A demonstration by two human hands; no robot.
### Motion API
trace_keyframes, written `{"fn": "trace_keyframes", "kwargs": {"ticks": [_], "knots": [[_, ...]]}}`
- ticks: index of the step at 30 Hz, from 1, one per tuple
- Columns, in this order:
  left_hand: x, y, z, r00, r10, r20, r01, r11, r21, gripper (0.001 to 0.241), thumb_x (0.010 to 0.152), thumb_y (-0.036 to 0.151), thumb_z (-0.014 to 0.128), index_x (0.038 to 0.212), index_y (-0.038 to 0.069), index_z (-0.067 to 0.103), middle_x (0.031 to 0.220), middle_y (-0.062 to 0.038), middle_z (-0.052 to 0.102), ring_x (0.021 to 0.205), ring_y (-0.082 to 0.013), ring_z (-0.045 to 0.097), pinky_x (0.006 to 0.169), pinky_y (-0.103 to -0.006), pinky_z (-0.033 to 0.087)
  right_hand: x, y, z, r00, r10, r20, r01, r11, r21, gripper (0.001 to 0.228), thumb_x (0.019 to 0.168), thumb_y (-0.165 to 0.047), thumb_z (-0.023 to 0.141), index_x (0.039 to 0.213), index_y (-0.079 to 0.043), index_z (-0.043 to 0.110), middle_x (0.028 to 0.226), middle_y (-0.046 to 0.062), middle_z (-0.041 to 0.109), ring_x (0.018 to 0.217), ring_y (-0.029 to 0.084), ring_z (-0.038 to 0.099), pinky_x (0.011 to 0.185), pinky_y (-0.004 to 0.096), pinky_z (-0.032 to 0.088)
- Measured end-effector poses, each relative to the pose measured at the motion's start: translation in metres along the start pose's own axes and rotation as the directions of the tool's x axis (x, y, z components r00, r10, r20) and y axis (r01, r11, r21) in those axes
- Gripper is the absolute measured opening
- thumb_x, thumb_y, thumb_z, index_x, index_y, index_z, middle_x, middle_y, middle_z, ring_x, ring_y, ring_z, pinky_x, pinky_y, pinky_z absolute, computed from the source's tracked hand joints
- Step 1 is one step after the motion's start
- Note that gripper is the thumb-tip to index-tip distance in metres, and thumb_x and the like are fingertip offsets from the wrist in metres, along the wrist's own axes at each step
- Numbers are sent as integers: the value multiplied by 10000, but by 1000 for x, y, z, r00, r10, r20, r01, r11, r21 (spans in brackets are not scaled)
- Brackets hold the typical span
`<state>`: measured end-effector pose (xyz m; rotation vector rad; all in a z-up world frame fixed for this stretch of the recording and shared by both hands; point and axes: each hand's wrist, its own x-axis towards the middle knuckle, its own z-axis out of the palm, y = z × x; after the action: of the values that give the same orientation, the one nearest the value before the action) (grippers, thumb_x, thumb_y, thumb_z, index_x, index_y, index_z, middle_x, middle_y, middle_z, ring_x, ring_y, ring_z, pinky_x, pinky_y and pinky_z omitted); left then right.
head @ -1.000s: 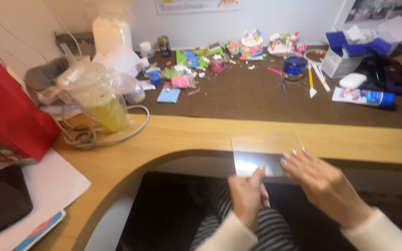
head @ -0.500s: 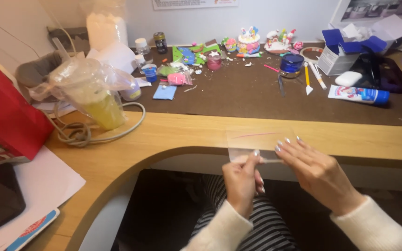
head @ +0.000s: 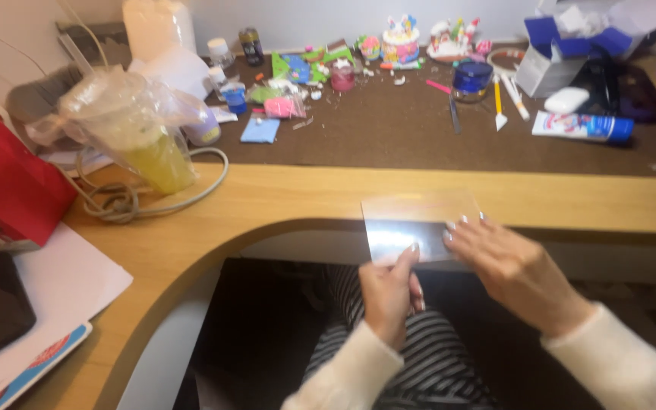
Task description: The person uses a blue glass jar to roll a thin pink clay strip on a clear acrylic sheet. They then use tweezers to pick up a white star-shaped object and place it on the sheet, followed by arranging the pink clay strip around the star.
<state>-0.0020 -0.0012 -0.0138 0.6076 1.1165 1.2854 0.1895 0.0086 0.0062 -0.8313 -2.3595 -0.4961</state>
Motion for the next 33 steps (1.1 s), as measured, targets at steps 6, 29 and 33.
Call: {"fn": "trace_keyframes", "kwargs": {"ticks": [6,29,33], "knots": [[30,18,10,992,124,-18,-123,990,69,558,923,251,701,445,4,553,347,-120,475,276,-198,523,268,-257,394,22,20,27,997,52,-57,-57,994,-94,293,976,-75,625,1247,-116,729,1183,89,770,1140,269,717,1060,407,545],[33,21,10,991,128,-41,-123,986,112,560,898,257,696,420,7,547,341,-115,481,269,-181,514,271,-259,387,23,22,31,998,42,-52,-48,993,-105,335,931,-44,631,1244,-130,715,1193,78,762,1124,272,717,1048,411,545],[13,9,-4,994,113,0,-112,987,115,610,907,215,741,369,18,531,295,-91,418,236,-173,400,322,-261,306,6,2,12,999,19,29,-17,997,-74,378,900,79,569,1241,-40,681,1321,161,693,1187,321,691,1119,448,504]]}}
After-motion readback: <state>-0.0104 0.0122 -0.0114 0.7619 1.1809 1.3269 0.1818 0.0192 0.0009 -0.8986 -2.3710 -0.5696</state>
